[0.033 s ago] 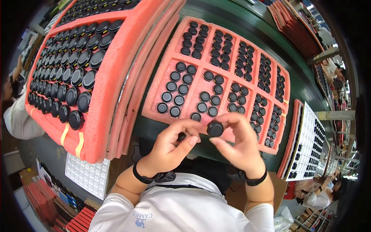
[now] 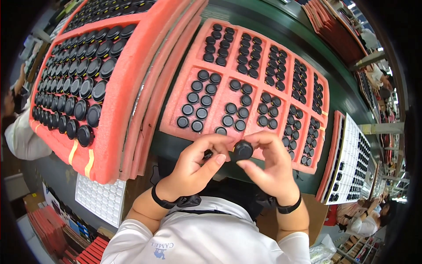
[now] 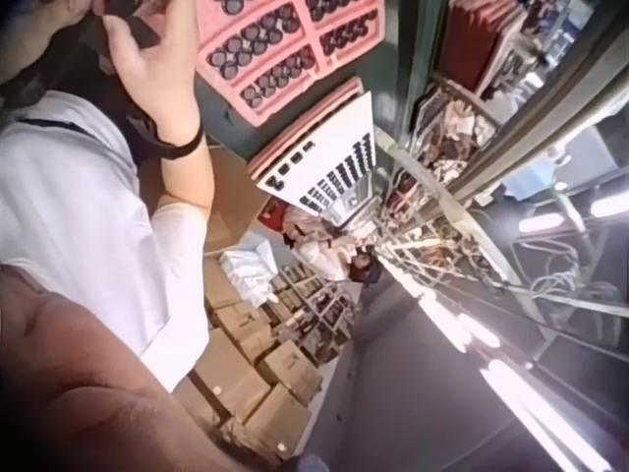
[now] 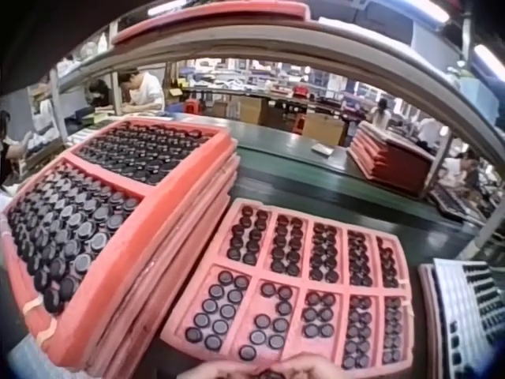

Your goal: The person picks up a black component from a pink foam tray, rotates it by hand, and places it into a white plastic tray. After emptying the pink foam tray, the person moves it aside, retrieves a new pink foam tray from a stack, and resumes the process.

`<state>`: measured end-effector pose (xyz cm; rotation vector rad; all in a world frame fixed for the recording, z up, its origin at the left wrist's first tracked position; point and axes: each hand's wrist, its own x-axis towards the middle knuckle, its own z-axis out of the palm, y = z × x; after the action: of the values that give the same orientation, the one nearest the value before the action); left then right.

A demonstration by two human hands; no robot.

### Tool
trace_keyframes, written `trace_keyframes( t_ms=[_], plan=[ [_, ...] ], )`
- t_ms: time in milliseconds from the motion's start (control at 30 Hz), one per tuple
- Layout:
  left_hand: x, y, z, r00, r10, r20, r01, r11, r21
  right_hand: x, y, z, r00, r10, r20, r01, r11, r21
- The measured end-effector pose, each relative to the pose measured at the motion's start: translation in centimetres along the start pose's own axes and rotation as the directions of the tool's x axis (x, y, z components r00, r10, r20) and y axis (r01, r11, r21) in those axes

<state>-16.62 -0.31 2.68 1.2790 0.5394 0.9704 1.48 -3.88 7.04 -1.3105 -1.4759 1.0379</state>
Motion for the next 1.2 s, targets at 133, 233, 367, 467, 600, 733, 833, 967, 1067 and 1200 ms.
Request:
trace_keyframes(
  t_ms=[133,233,367,467,600,733,833,967,1067,1200],
  plan=[
    [0.5,1.7,3.1,0.998,0.006,0.067,-0.002,0.998,-0.057,-3.1,0.3,-1.1,0.996,-0.092,-0.02,0.094,0.993,0.078],
    [0.3,2.0,5.0,0.993,-0.002,0.117,0.008,0.999,-0.051,-4.9,0.4,-2.0,0.973,-0.207,-0.098,0.219,0.967,0.129],
    [-0.1,2.0,6.9,0.986,0.033,0.163,-0.03,0.999,-0.019,-6.8,0.7,-3.6,0.955,-0.278,-0.102,0.289,0.951,0.114],
    [-0.3,1.9,8.3,0.982,0.043,0.184,-0.04,0.999,-0.018,-7.5,0.6,-4.1,0.937,-0.295,-0.187,0.319,0.94,0.119],
    [-0.5,2.1,9.7,0.98,0.029,0.196,-0.028,1.0,-0.011,-8.5,0.4,-4.8,0.929,-0.298,-0.221,0.33,0.935,0.127],
    [-0.8,2.5,10.8,0.988,0.01,0.153,-0.01,1.0,-0.002,-9.6,0.5,-5.4,0.941,-0.283,-0.183,0.309,0.942,0.133],
    [-1.0,2.8,10.9,0.978,-0.094,0.183,0.086,0.995,0.052,-9.6,0.4,-5.6,0.929,-0.322,-0.183,0.34,0.937,0.074],
    [-0.8,2.6,11.0,0.984,-0.074,0.163,0.061,0.994,0.085,-9.1,0.5,-5.7,0.873,-0.442,-0.207,0.431,0.897,-0.1],
    [-0.6,1.9,11.3,0.99,-0.033,0.136,0.023,0.997,0.074,-8.9,0.6,-5.8,0.846,-0.493,-0.202,0.457,0.866,-0.201],
    [-0.4,1.3,11.2,0.992,-0.026,0.125,0.023,0.999,0.029,-8.8,0.6,-5.7,0.834,-0.529,-0.154,0.486,0.839,-0.245]
  ],
)
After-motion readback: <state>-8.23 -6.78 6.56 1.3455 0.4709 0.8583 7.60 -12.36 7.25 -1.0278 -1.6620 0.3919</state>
